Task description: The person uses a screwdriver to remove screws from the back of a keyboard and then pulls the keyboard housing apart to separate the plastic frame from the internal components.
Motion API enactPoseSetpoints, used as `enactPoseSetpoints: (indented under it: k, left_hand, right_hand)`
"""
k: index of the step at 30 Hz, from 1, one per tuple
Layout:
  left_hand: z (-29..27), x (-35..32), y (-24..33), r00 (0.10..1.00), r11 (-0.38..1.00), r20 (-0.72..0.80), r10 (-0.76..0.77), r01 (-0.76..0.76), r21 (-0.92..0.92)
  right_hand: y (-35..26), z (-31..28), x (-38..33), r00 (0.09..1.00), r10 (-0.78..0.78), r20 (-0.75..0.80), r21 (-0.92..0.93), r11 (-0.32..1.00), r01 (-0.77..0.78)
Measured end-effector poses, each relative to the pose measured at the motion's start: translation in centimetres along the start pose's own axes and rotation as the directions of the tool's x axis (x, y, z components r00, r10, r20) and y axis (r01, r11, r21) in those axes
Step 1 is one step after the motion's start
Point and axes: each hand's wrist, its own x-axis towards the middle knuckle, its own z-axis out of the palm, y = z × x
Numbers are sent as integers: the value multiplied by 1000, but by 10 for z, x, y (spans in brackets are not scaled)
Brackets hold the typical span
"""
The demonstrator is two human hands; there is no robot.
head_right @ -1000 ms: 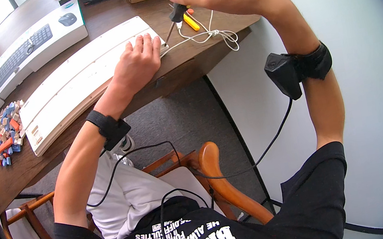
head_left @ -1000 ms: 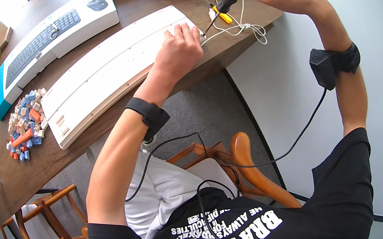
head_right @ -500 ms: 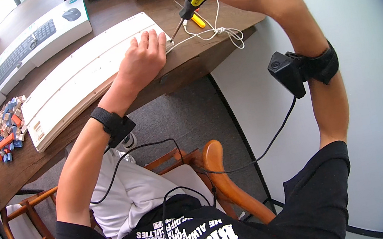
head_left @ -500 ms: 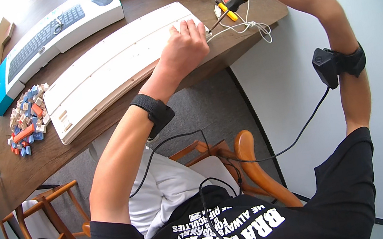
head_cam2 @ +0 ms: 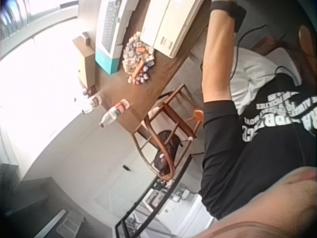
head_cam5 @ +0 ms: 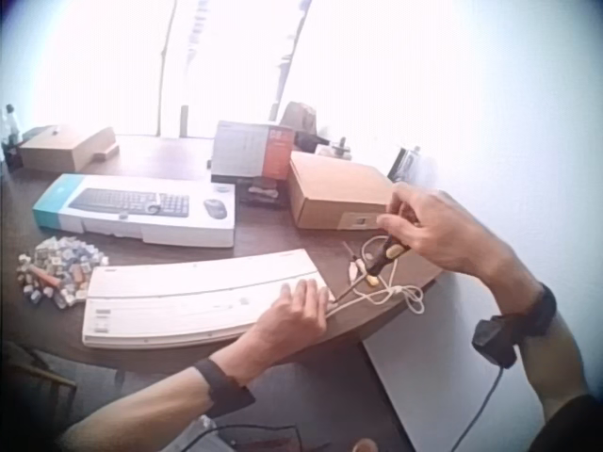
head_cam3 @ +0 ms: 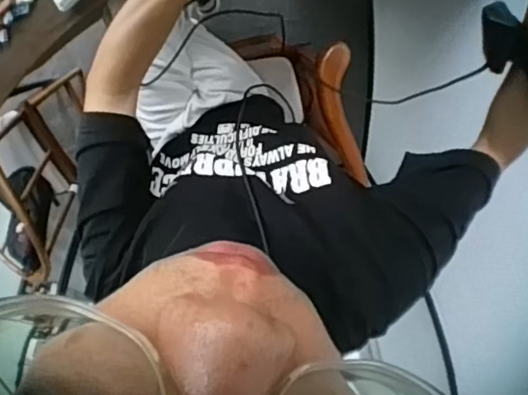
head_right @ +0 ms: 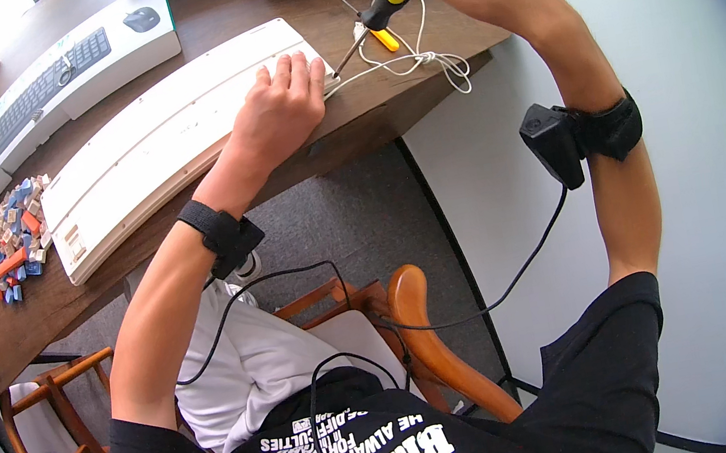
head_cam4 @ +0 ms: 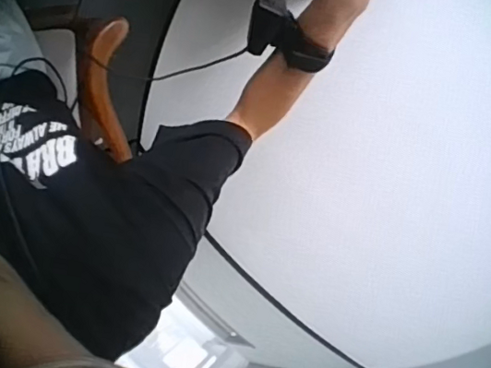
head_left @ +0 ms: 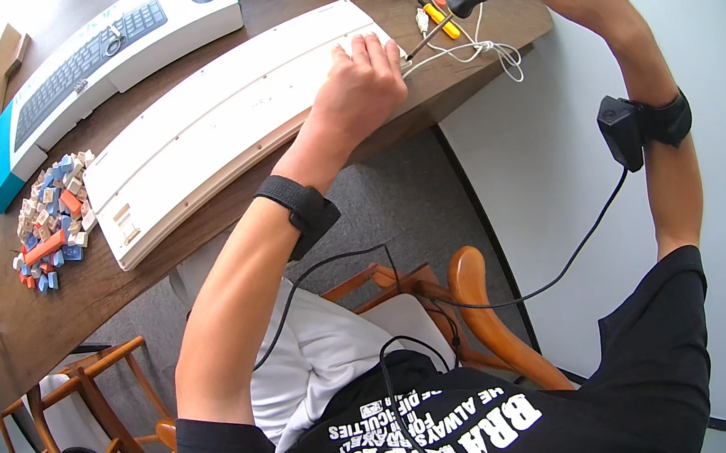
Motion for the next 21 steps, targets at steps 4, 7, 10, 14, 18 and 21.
enactPoseSetpoints:
  k: [4, 7, 10, 14, 18, 21]
  left_hand:
    - [1, -1, 1, 1000, 1000, 30, -5, 5, -14]
    - [1, -1, 0, 1000, 1000, 6, -1, 1, -10]
    - [1, -2, -1, 1000, 1000, -26, -9, 9, 2]
    - [2, -2, -1, 1000, 1000, -5, -13, 13, 8]
    - [2, -1, 0, 1000, 1000, 2, -18, 18, -20]
    - [3, -3, 0, 1000, 1000, -13, -21, 21, -14]
  right_hand:
    - [36, 9, 7, 977, -213, 6, 245, 947, 205]
    - [35, 15, 4, 959, -276, -70, 177, 943, 284]
    - [17, 12, 3, 999, 20, -26, 430, 903, -7]
    - [-13, -1, -9, 997, -71, -43, -91, 994, 67]
    - [2, 1, -6, 997, 51, -61, 14, 999, -51]
    - [1, 4, -10, 996, -28, -85, 53, 998, 33]
